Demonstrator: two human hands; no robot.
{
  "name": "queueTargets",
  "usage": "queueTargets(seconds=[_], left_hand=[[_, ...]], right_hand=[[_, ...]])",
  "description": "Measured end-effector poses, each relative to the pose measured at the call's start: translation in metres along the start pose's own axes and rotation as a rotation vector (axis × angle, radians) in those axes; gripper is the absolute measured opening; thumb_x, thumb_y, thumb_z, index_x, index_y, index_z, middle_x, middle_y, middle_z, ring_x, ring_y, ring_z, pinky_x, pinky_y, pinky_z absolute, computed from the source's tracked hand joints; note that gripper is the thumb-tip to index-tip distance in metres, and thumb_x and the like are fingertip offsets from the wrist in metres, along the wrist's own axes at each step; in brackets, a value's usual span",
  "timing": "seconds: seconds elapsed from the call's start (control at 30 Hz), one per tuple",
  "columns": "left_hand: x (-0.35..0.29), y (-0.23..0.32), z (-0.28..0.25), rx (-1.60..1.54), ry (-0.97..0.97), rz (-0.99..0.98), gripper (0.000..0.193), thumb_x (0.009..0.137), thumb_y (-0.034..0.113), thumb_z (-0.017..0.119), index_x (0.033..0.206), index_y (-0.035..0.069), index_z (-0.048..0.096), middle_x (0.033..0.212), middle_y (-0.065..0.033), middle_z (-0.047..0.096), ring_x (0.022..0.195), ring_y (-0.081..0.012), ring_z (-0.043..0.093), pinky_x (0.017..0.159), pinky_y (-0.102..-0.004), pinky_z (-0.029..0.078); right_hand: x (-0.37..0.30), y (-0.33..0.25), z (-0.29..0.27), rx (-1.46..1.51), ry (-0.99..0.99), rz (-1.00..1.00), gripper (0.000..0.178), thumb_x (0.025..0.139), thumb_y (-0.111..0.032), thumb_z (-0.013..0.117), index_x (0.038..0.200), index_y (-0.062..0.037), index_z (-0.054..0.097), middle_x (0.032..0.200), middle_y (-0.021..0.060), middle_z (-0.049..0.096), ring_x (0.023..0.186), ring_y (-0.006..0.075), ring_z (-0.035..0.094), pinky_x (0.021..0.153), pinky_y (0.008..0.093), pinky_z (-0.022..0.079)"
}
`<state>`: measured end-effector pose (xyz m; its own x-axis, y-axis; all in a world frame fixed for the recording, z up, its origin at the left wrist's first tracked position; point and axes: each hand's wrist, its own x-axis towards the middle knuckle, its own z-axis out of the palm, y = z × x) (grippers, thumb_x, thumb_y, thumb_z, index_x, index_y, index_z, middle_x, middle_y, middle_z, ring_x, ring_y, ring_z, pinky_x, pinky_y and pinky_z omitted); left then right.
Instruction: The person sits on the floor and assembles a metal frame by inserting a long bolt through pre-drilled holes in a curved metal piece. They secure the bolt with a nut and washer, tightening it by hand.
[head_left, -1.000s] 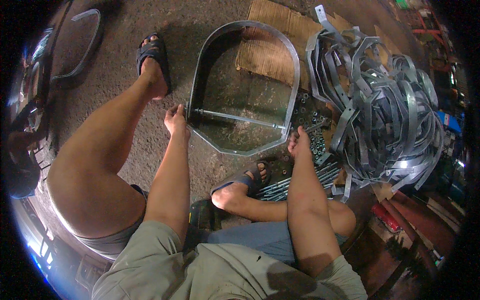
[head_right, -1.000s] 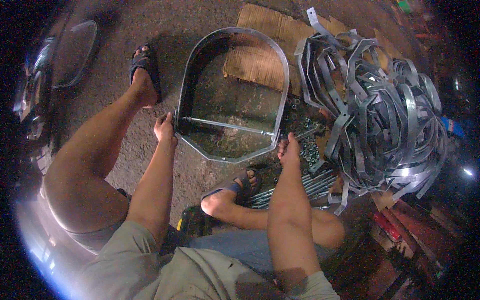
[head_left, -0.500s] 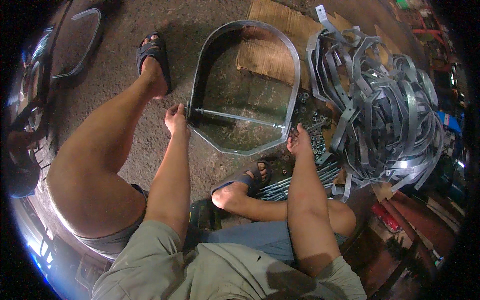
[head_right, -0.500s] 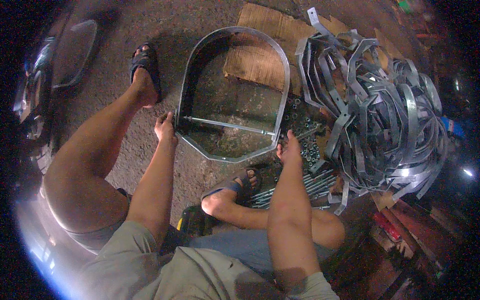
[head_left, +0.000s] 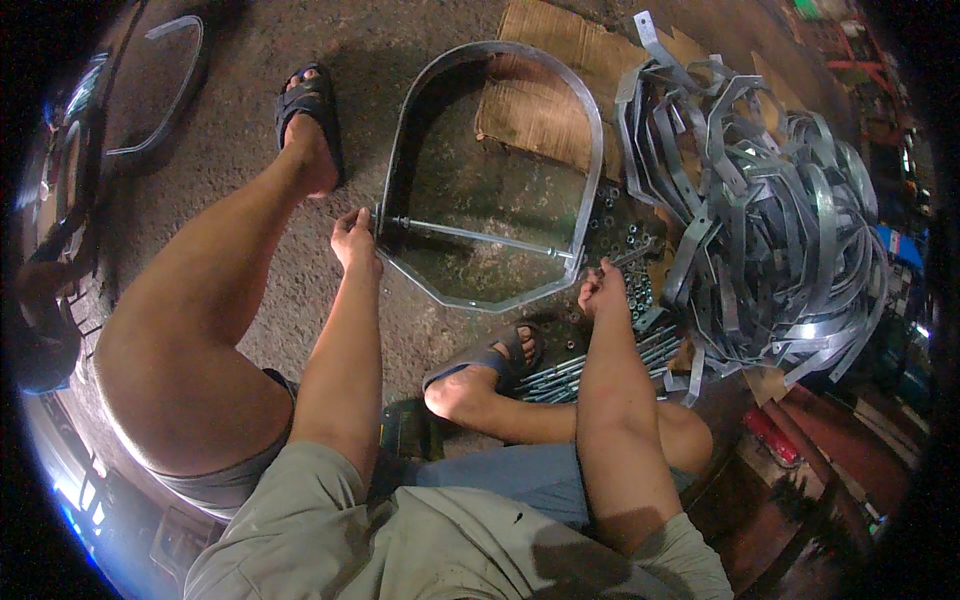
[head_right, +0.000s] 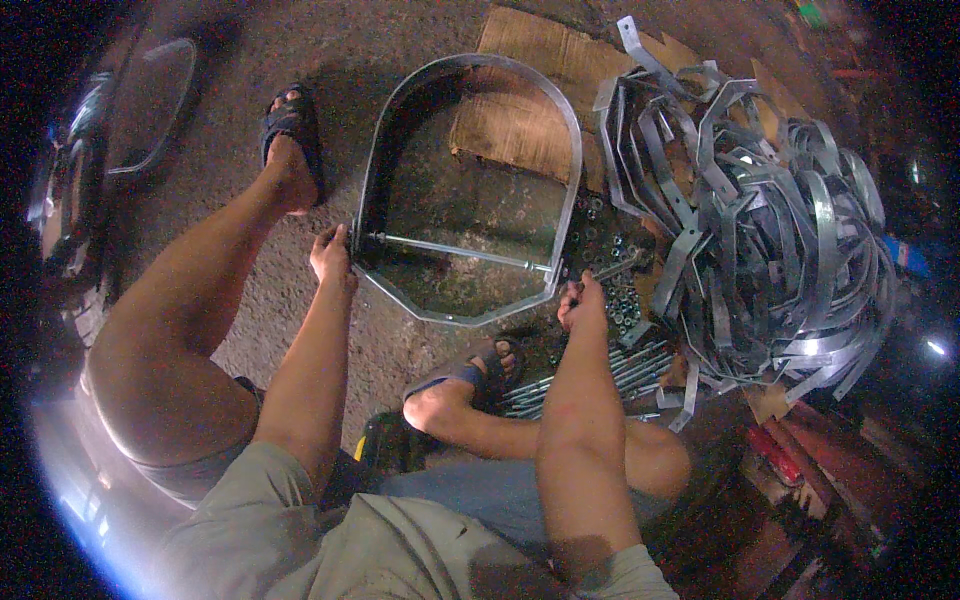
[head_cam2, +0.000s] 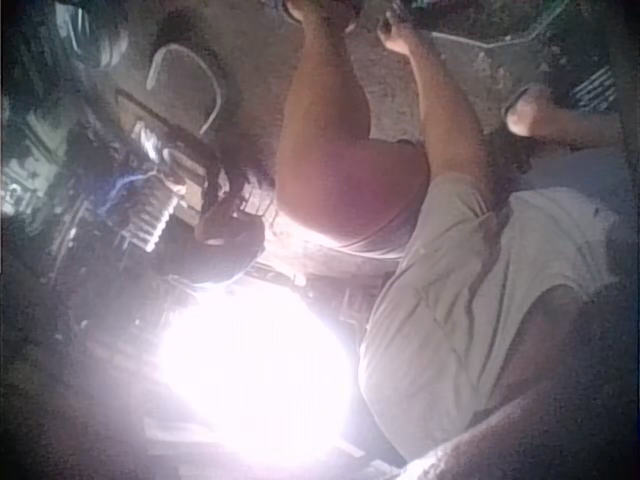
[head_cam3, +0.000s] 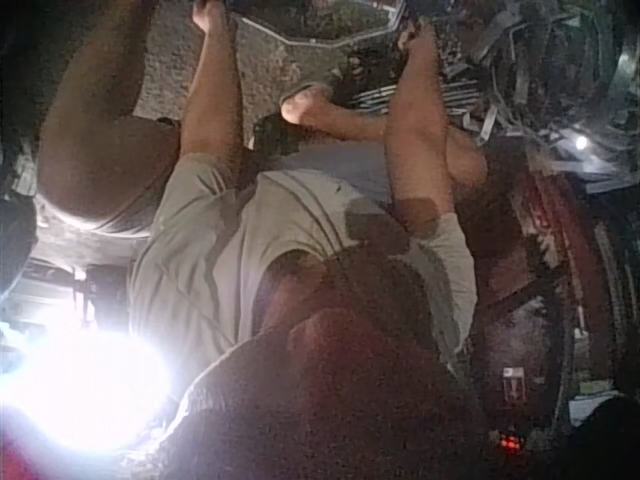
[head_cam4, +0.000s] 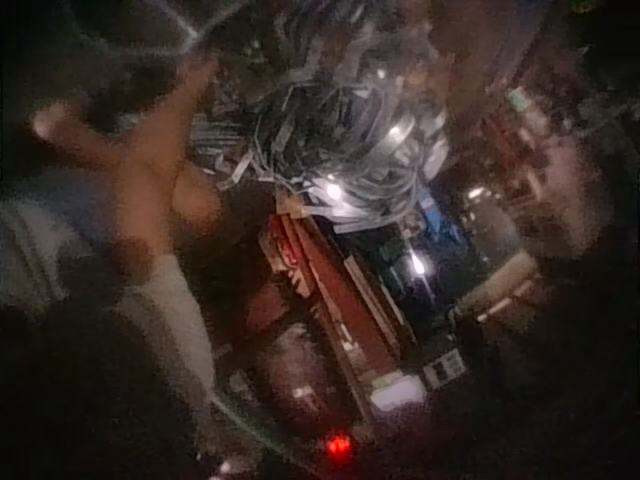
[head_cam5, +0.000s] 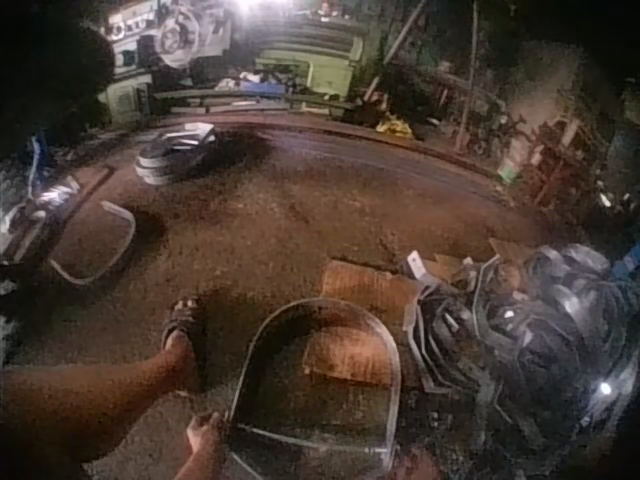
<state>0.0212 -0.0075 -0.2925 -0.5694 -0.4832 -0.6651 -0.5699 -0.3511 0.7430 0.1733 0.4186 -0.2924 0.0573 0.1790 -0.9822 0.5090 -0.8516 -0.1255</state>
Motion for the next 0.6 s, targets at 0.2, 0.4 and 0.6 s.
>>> queueTargets(seconds=[0.2, 0.4, 0.6], left_hand=[[0.007, -0.005, -0.004, -0.009, -0.007, 0.037, 0.017, 0.09, 0.008, 0.068, 0.103, -0.002, 0.063, 0.087, -0.0073, 0.065, 0.076, -0.0156, 0.06, 0.068, -0.0298, 0.05], [0.002, -0.001, -0.005, -0.013, 0.0, 0.04, 0.019, 0.089, 0.008, 0.069, 0.103, -0.002, 0.063, 0.086, -0.007, 0.066, 0.073, -0.0145, 0.059, 0.067, -0.0294, 0.049], [-0.002, 0.0, 0.001, 0.059, 0.008, 0.011, 0.019, 0.09, 0.009, 0.068, 0.105, -0.002, 0.063, 0.087, -0.0071, 0.066, 0.074, -0.0147, 0.058, 0.068, -0.0294, 0.049]], right_hand=[[0.002, 0.001, 0.003, 0.049, -0.066, 0.002, 0.046, 0.088, -0.057, 0.059, 0.075, -0.0144, 0.048, 0.059, -0.0018, 0.039, 0.048, 0.0146, 0.031, 0.047, 0.0316, 0.026], [-0.017, 0.012, 0.028, -0.009, 0.035, -0.074, 0.042, 0.089, -0.054, 0.06, 0.076, -0.0155, 0.049, 0.058, -0.0036, 0.037, 0.048, 0.0144, 0.033, 0.048, 0.0314, 0.027], [0.004, 0.006, -0.001, 0.023, 0.068, -0.081, 0.043, 0.088, -0.053, 0.063, 0.072, -0.0156, 0.048, 0.058, -0.0039, 0.039, 0.049, 0.0147, 0.039, 0.047, 0.0293, 0.028]])
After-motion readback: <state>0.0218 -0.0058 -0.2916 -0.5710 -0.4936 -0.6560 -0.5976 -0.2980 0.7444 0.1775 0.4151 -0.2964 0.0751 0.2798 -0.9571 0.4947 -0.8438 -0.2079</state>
